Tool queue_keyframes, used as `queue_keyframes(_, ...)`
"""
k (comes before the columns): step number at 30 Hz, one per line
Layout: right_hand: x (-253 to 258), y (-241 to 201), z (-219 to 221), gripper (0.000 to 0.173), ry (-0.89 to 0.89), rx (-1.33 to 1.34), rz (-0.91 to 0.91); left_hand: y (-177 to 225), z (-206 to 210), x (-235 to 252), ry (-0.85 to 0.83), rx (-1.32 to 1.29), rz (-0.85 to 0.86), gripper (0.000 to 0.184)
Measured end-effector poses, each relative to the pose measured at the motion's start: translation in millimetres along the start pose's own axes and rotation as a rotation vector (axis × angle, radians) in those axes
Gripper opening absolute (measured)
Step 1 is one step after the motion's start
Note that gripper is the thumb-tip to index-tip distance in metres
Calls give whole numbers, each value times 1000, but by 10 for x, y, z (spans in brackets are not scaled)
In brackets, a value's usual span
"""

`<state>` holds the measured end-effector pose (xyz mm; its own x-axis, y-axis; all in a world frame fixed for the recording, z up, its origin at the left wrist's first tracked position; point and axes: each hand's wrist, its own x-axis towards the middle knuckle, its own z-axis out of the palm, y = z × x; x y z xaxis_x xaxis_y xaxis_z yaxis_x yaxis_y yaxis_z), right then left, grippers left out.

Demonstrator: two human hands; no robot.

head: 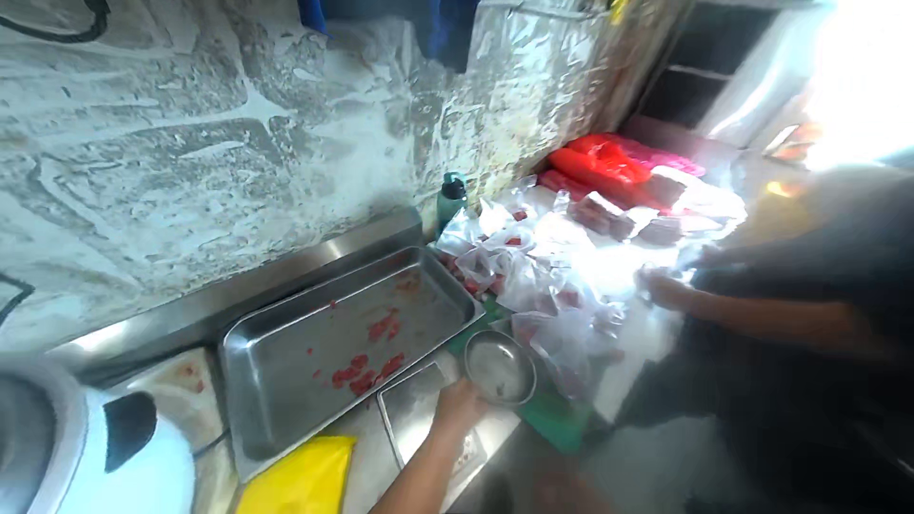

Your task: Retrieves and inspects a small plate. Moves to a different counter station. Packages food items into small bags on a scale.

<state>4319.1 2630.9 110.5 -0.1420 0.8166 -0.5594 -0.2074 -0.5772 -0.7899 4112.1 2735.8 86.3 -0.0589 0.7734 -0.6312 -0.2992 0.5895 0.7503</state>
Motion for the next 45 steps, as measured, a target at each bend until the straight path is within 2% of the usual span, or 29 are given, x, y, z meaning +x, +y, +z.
queue_keyframes(2,345,-285,-161,31,-58,-73,28,-53,-152,-185,36,130,42,37)
queue_keyframes(4,750,-471,-322,35,-144,-132,74,-152,-448,-460,148,343,113,34)
queue_keyframes(9,1485,-703,-224,29,-279,-182,236,-684,-1105,-1421,703,699,83,29)
queue_keyframes(11,1642,-732,-66,29,-341,-168,254,-877,-1271,-1628,920,754,15,30)
queue_keyframes(13,1713,-714,87,29,-387,-161,261,-1063,-1421,-1657,1120,805,24,30)
queue_keyframes(15,1725,-691,232,30,-418,-163,269,-1160,-1578,-1561,1269,847,85,45)
queue_keyframes(16,1716,-680,301,30,-425,-162,269,-1155,-1666,-1491,1313,832,59,58)
queue_keyframes(17,1699,-668,362,30,-425,-169,265,-1112,-1762,-1436,1324,764,-37,69)
queue_keyframes(18,1676,-650,412,30,-420,-179,257,-1051,-1883,-1412,1295,656,-161,76)
queue_keyframes(19,1648,-626,447,31,-417,-189,243,-995,-2022,-1423,1242,563,-255,73)
queue_keyframes(21,1606,-570,475,32,-396,-194,204,-901,-2252,-1547,1090,505,-266,48)
queue_keyframes(22,1583,-545,484,32,-368,-184,186,-846,-2322,-1634,1004,508,-184,38)
queue_keyframes(24,1476,-505,505,31,-271,-175,173,-704,-2350,-1867,901,535,-1,36)
queue_keyframes(27,1351,-437,606,28,-124,-153,164,-433,-2407,-2092,959,638,251,43)
queue_keyframes(30,1241,-432,678,27,-66,-126,156,-212,-2406,-2129,802,619,451,27)
queue_keyframes(32,1223,-461,700,26,-77,-137,145,-130,-2345,-2064,710,642,554,23)
queue_keyframes(35,1310,-567,683,29,-97,-158,104,-83,-2143,-1902,673,652,641,23)
queue_keyframes(37,1390,-656,641,33,-79,-229,62,-103,-2004,-1801,590,584,642,34)
queue_keyframes(39,1517,-742,560,43,-73,-442,-10,-78,-1843,-1734,512,508,609,48)
queue_keyframes(41,1631,-838,456,59,-43,-738,-42,-62,-1639,-1684,554,477,602,41)
queue_keyframes(42,1637,-877,428,58,-6,-844,-99,-42,-1548,-1671,579,494,600,35)
queue_keyframes(44,1550,-956,487,40,44,-940,-285,-4,-1440,-1628,552,563,615,29)
queue_keyframes(45,1442,-982,565,31,-20,-928,-363,15,-1388,-1602,505,584,613,31)
